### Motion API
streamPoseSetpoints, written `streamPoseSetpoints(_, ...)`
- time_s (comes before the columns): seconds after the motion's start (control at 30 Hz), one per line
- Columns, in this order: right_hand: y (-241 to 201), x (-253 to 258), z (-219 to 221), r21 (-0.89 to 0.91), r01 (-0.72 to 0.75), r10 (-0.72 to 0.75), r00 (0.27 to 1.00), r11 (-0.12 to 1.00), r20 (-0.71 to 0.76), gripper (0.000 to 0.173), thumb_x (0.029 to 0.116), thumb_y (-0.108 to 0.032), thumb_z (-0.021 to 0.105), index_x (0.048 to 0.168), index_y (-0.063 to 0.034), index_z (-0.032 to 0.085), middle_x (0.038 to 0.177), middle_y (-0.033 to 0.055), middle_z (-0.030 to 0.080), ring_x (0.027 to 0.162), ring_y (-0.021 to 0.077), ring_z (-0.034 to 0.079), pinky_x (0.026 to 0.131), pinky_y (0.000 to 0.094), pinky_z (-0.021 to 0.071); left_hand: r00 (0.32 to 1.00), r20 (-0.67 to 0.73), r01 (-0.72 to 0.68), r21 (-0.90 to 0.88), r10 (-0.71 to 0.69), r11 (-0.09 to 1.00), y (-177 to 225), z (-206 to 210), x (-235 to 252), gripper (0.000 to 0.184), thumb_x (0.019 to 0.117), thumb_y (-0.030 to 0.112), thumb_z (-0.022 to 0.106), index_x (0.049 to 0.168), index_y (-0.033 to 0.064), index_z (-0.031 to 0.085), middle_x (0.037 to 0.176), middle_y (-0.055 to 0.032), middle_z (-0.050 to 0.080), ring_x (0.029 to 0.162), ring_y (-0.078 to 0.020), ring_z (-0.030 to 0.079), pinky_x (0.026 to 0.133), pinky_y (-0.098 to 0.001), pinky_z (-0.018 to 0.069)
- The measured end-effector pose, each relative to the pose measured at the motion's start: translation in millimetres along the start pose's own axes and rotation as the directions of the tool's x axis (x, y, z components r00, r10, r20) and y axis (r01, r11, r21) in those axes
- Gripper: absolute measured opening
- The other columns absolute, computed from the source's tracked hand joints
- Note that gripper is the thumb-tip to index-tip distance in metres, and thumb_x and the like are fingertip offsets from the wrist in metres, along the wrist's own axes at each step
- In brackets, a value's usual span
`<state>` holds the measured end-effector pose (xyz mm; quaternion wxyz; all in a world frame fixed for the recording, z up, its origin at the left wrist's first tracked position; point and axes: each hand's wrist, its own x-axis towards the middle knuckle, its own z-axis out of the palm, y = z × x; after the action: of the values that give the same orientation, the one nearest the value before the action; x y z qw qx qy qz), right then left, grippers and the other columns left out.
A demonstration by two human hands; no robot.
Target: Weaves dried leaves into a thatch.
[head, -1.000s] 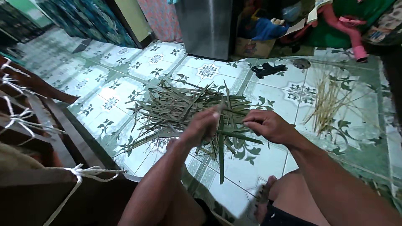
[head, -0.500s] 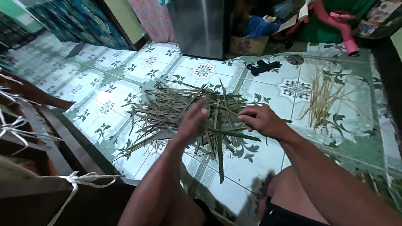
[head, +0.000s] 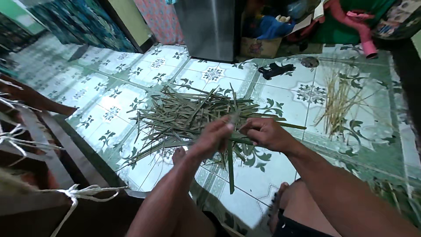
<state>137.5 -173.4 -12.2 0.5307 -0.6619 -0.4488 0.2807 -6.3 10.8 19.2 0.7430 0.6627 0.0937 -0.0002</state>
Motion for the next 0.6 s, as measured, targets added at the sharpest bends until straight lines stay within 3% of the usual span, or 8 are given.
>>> streamPoseSetpoints(0.07,-4.0,-0.7,-1.2,0.018,-0.003,0.003,1.000,1.000,-0.007,0.019,0.0980,-0.014,0.058,0.103,-0.0041,0.074,0.094,-0.0011,0.067,0.062,-0.0009,0.056,0.057,0.0169,0.0510,0.999,0.047,0.011,0.004,-0.012,1.000,3.0,9.5,2.8,0.039,0.1048,0.020,0.047,0.139,0.0052,0.058,0.063,0.0046,0.056,0.048,-0.0032,0.050,0.047,-0.0185,0.0457)
streamPoseSetpoints(0.13,-0.8,-2.1,-8.6,-0.029,0.030,-0.030,1.000,0.999,-0.004,0.022,0.1009,-0.018,0.057,0.102,-0.0037,0.073,0.090,-0.0014,0.064,0.063,-0.0021,0.055,0.058,0.0149,0.0502,0.996,-0.042,-0.078,-0.070,0.075,0.995,12.5,-5.3,0.0,0.037,0.1028,0.027,0.050,0.132,0.0102,0.064,0.060,0.0060,0.055,0.047,-0.0020,0.050,0.046,-0.0178,0.0451)
streamPoseSetpoints(0.23,3.4,-1.8,-14.1,-0.041,0.065,-0.066,0.998,0.997,-0.007,0.023,0.1027,-0.021,0.058,0.102,-0.0053,0.074,0.088,-0.0021,0.064,0.062,-0.0029,0.054,0.056,0.0137,0.0481,0.976,-0.127,-0.202,-0.200,0.179,0.959,14.5,-26.0,1.1,0.039,0.1031,0.033,0.052,0.136,0.0142,0.061,0.058,0.0051,0.055,0.045,-0.0041,0.053,0.045,-0.0199,0.0478)
streamPoseSetpoints(0.3,1.8,-0.4,-8.8,-0.001,0.062,-0.062,0.998,0.998,-0.007,0.022,0.1025,-0.020,0.057,0.101,-0.0057,0.074,0.087,-0.0027,0.063,0.060,-0.0025,0.052,0.054,0.0144,0.0472,0.986,-0.110,-0.144,-0.151,0.128,0.978,10.3,-14.6,2.5,0.040,0.1033,0.027,0.050,0.140,0.0127,0.058,0.062,0.0042,0.056,0.047,-0.0042,0.053,0.046,-0.0197,0.0486)
streamPoseSetpoints(0.37,-4.1,-1.5,-4.5,0.056,0.047,-0.046,0.999,0.997,-0.013,0.022,0.0995,-0.014,0.054,0.103,-0.0051,0.074,0.093,-0.0027,0.067,0.060,-0.0033,0.052,0.053,0.0143,0.0467,0.999,0.001,-0.043,-0.045,0.043,0.998,6.6,7.0,6.5,0.040,0.1042,0.020,0.047,0.141,0.0053,0.056,0.062,0.0049,0.056,0.047,-0.0032,0.051,0.046,-0.0187,0.0459)
streamPoseSetpoints(0.43,-5.7,-3.0,-7.9,0.071,0.064,-0.064,0.998,0.995,-0.006,0.021,0.0986,-0.013,0.054,0.102,-0.0054,0.073,0.094,-0.0037,0.067,0.061,-0.0045,0.052,0.054,0.0133,0.0461,0.997,0.065,-0.029,-0.019,0.030,0.999,9.0,12.5,8.6,0.040,0.1042,0.020,0.047,0.138,0.0018,0.058,0.061,0.0058,0.056,0.047,-0.0023,0.051,0.045,-0.0178,0.0455)
streamPoseSetpoints(0.5,-0.3,-3.8,-18.0,0.006,0.113,-0.113,0.993,0.994,0.017,0.022,0.1015,-0.018,0.055,0.099,-0.0053,0.073,0.087,-0.0048,0.062,0.062,-0.0051,0.051,0.056,0.0119,0.0454,0.992,0.004,-0.126,-0.112,0.127,0.986,20.4,-5.9,4.9,0.038,0.1004,0.030,0.055,0.131,0.0098,0.066,0.059,0.0080,0.056,0.046,-0.0007,0.050,0.046,-0.0170,0.0450)
streamPoseSetpoints(0.6,7.1,-7.5,-30.3,-0.033,0.141,-0.139,0.989,0.990,0.048,0.025,0.1028,-0.022,0.056,0.099,-0.0060,0.074,0.085,-0.0047,0.062,0.063,-0.0052,0.051,0.056,0.0121,0.0445,0.955,-0.072,-0.298,-0.265,0.289,0.917,31.5,-40.9,1.0,0.044,0.0982,0.049,0.061,0.132,0.0200,0.066,0.056,0.0079,0.053,0.043,-0.0031,0.049,0.045,-0.0201,0.0464)
